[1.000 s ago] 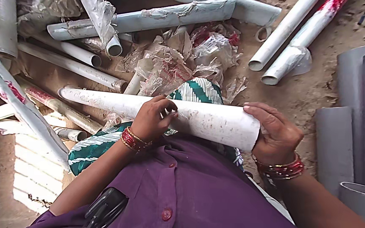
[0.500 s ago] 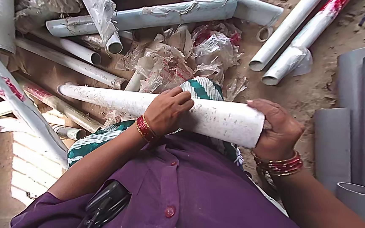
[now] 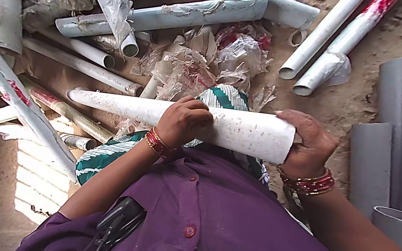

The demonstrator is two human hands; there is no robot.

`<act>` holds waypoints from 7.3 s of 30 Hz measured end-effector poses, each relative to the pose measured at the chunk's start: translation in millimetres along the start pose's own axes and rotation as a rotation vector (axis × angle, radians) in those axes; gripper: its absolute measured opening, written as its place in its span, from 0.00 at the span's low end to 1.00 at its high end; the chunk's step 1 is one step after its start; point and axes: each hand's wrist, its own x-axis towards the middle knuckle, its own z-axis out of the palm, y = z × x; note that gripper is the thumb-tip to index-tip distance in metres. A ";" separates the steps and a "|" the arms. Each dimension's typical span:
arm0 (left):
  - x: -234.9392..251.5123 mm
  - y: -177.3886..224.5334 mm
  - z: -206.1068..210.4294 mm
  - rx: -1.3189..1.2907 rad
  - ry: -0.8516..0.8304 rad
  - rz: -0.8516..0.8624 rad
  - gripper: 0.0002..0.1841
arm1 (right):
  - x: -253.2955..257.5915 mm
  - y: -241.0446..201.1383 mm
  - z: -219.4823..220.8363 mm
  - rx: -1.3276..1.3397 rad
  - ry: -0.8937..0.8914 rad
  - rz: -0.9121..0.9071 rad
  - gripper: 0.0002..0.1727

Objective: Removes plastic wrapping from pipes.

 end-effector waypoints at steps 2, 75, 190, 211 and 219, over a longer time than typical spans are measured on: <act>4.9 -1.0 1.6 -0.027 -0.016 -0.050 0.05 | -0.5 -0.7 0.2 0.007 0.006 0.006 0.14; -125.8 -113.2 -17.2 -0.376 0.186 -1.541 0.15 | 22.5 -45.0 -1.8 0.609 0.048 1.320 0.26; -134.5 -153.8 -24.9 -1.264 0.718 -1.675 0.39 | 207.6 -166.8 423.7 -0.371 -1.143 0.255 0.13; -134.3 -153.9 -19.1 -1.333 0.762 -1.633 0.36 | 201.4 -190.1 453.1 -0.381 -1.194 -0.210 0.12; -130.0 -152.3 -21.2 -1.198 0.693 -1.667 0.46 | 208.7 -183.4 463.7 -0.456 -1.059 0.200 0.15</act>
